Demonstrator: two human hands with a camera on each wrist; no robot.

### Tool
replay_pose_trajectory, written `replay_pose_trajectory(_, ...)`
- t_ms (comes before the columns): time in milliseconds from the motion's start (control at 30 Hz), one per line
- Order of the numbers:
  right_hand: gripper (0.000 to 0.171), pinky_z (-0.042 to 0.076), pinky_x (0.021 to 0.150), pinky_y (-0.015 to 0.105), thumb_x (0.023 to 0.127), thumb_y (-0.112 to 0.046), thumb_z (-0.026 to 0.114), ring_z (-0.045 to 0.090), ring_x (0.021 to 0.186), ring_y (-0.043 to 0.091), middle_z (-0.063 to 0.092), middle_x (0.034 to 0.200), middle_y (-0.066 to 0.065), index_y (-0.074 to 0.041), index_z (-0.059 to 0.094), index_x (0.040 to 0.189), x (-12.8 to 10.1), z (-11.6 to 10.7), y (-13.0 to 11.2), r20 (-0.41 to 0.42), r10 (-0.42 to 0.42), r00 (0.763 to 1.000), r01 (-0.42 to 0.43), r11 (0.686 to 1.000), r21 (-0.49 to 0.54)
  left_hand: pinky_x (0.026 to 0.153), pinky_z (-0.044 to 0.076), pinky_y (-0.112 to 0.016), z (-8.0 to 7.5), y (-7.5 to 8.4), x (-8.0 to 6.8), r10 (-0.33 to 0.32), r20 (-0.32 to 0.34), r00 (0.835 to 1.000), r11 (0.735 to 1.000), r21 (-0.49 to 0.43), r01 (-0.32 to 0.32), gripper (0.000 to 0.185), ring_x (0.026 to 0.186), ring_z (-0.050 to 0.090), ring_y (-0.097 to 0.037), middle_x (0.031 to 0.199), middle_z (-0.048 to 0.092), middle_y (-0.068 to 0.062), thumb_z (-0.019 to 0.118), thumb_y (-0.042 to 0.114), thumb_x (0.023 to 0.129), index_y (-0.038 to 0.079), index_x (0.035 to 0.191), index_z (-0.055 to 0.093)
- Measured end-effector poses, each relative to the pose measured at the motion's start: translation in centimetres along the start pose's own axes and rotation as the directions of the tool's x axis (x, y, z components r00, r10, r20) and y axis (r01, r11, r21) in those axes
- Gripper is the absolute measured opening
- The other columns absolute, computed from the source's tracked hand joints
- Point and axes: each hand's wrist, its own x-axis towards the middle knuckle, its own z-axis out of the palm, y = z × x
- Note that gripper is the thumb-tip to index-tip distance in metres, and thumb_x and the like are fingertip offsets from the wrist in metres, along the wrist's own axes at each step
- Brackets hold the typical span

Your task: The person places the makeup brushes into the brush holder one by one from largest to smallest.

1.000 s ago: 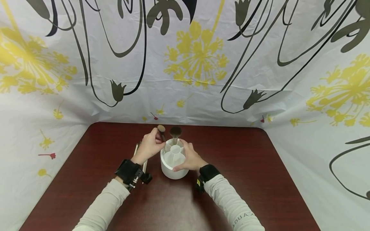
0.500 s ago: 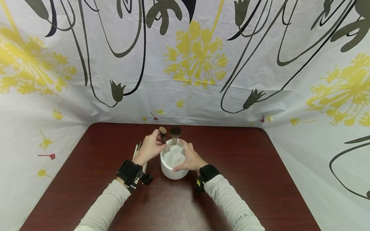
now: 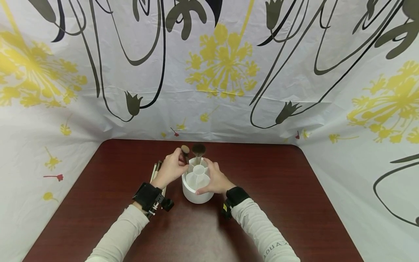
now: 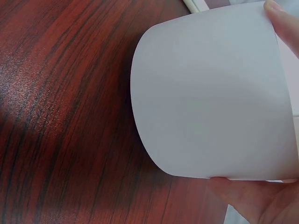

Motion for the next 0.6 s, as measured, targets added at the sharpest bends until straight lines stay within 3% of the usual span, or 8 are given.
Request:
replay_pose_trajectory(367, 0.120, 0.040, 0.090, 0.043, 0.051, -0.040, 0.086, 0.043, 0.111, 0.024, 0.030, 0.128, 0.011, -0.021, 0.013, 0.144, 0.02, 0.05, 0.16, -0.011, 0.000, 1.000, 0.000, 1.000, -0.008, 0.060, 0.050, -0.027, 0.28, -0.31, -0.41, 0.006, -0.002, 1.000, 1.000, -0.015, -0.006, 0.031, 0.073, 0.060, -0.016, 0.080, 0.056, -0.005, 0.069, 0.006, 0.072, 0.005, 0.096, 0.049)
replay_pose_trajectory(600, 0.120, 0.040, 0.090, 0.044, 0.051, -0.040, 0.086, 0.042, 0.112, 0.025, 0.030, 0.128, 0.010, -0.023, 0.012, 0.144, 0.06, 0.11, 0.33, -0.011, -0.002, 1.000, 0.002, 1.000, 0.000, 0.060, 0.047, -0.027, 0.74, -0.75, -0.42, 0.003, -0.013, 1.000, 1.000, 0.026, -0.003, 0.030, 0.070, 0.056, -0.014, 0.078, 0.055, -0.003, 0.069, 0.006, 0.072, 0.007, 0.095, 0.049)
